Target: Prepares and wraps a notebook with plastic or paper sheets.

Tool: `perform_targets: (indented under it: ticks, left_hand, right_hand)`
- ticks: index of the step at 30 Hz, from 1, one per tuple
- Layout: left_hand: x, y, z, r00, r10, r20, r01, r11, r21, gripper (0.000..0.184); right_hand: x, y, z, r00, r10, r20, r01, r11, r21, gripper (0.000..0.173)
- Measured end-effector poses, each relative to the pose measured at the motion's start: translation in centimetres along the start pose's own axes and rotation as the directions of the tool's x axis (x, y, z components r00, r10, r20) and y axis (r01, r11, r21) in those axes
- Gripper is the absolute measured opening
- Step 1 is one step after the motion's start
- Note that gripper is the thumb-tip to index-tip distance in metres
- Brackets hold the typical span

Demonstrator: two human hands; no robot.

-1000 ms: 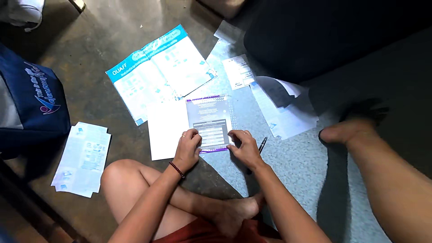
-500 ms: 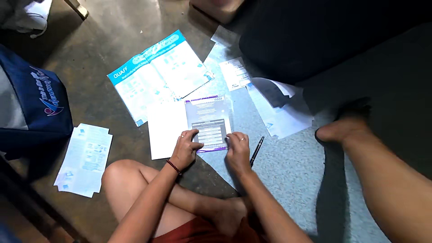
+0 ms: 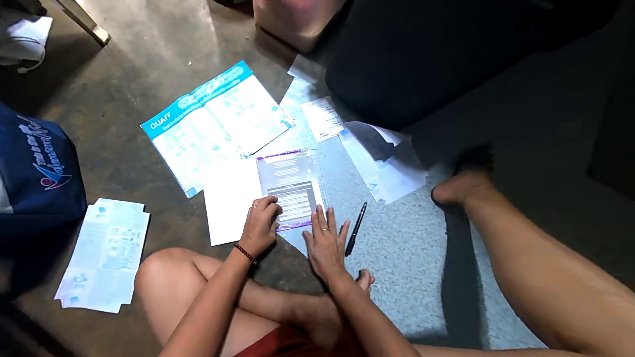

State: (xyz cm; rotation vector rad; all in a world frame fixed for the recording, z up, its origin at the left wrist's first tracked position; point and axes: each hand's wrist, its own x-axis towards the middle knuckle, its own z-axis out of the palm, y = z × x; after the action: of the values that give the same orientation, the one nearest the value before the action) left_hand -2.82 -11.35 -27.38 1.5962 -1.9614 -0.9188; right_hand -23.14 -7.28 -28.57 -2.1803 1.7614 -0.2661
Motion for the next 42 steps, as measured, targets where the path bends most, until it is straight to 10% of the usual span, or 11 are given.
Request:
perform_targets:
  ticks: [5, 9, 13, 16, 23, 34, 42]
  left_hand:
    - [0.0, 0.1, 0.0, 1.000, 0.025, -0.012, -0.025, 1.000, 0.018, 0.026]
    - [-0.1, 0.2, -0.1, 1.000, 0.013, 0.016, -0.014, 0.999, 0.034, 0.026]
    - [-0.2, 0.8, 0.2, 0.999, 0.051, 0.010, -0.052, 0.997, 0.062, 0.027]
    - [0.2, 1.8, 1.4, 0.961, 0.275, 0.021, -0.276, 0.958, 0.081, 0.021]
    - [0.9, 5.3, 5.6, 0.921, 0.387, -0.053, -0.377, 0.916, 0.133, 0.015]
    - [1.7, 4.8, 8.3, 0.891, 0.315, -0.325, -0.313, 0.948, 0.061, 0.006]
    - [1.8, 3.6, 9.6, 0.855, 0.390, -0.341, -0.365, 0.921, 0.139, 0.008]
  right_hand:
    - [-1.0, -2.4, 2.4, 0.983, -0.180, -0.022, 0.180, 0.983, 0.022, 0.056]
    - [-0.2, 0.1, 0.0, 0.999, -0.033, -0.020, 0.033, 0.999, 0.032, 0.053]
    - [0.9, 2.5, -1.8, 0.923, 0.092, -0.374, -0.029, 0.985, 0.169, 0.043]
    - [1.8, 1.8, -3.8, 0.880, 0.450, -0.153, -0.337, 0.817, 0.467, 0.041]
    - [3.5, 2.5, -5.1, 0.804, 0.580, 0.130, -0.559, 0.662, 0.499, 0.031]
    - [4.3, 2.1, -5.6, 0.635, 0.615, 0.467, -0.578, -0.022, 0.816, 0.035]
    - [4.3, 1.8, -5.0, 0.566, 0.742, 0.359, -0.495, -0.042, 0.868, 0.039]
